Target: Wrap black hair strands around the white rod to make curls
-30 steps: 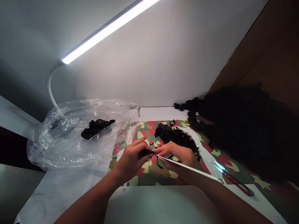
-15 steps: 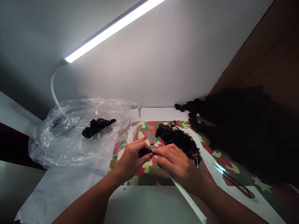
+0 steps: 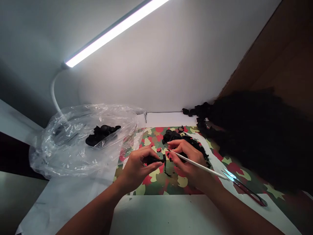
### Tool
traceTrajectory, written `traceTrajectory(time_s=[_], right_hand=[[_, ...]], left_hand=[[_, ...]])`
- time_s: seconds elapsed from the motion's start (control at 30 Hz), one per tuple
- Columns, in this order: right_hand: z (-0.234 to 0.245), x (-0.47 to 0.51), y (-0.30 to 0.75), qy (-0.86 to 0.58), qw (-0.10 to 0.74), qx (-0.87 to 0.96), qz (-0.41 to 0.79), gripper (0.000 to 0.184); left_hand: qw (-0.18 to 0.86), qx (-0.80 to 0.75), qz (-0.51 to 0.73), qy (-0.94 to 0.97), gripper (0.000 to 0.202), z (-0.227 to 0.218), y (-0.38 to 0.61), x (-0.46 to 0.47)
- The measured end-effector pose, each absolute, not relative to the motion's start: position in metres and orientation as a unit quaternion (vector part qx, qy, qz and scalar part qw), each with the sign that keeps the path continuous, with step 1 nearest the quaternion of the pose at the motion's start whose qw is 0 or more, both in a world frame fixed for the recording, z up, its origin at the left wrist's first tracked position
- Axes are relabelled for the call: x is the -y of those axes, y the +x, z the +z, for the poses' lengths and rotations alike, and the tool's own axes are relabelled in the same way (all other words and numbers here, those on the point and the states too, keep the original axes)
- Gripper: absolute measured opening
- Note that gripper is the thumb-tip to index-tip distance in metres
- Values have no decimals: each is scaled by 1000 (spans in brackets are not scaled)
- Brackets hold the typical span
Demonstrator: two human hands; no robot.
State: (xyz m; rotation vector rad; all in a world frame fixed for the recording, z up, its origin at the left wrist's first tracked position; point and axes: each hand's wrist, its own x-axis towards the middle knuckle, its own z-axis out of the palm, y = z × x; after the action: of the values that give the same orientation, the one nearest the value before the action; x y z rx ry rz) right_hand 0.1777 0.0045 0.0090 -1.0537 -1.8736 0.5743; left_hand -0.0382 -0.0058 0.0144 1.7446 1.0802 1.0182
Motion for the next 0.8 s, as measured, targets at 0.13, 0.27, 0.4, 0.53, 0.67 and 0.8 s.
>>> traceTrajectory(time_s=[0.13,0.27,0.4,0.53,0.67,0.8], right_hand=[[5,-3,176,-418,426,709,375,16],[-5,2,172,-414,373,664,498,23],[-2,7,166,-401,351,665,523,29],[1,9,164,-403,349,683,499,36],[2,11,169,-418,429,687,411,49],[8,9,173,-375,495,694,363,67]], left_hand=[[420,-424,410,690,13,13,-38,5],[423,-423,411,688,15,10,-38,6],[412,-421,406,699,13,9,-38,6],[388,-415,410,713,11,10,-36,6],[360,-402,415,732,5,12,-34,7],[364,-409,414,727,6,14,-34,7]])
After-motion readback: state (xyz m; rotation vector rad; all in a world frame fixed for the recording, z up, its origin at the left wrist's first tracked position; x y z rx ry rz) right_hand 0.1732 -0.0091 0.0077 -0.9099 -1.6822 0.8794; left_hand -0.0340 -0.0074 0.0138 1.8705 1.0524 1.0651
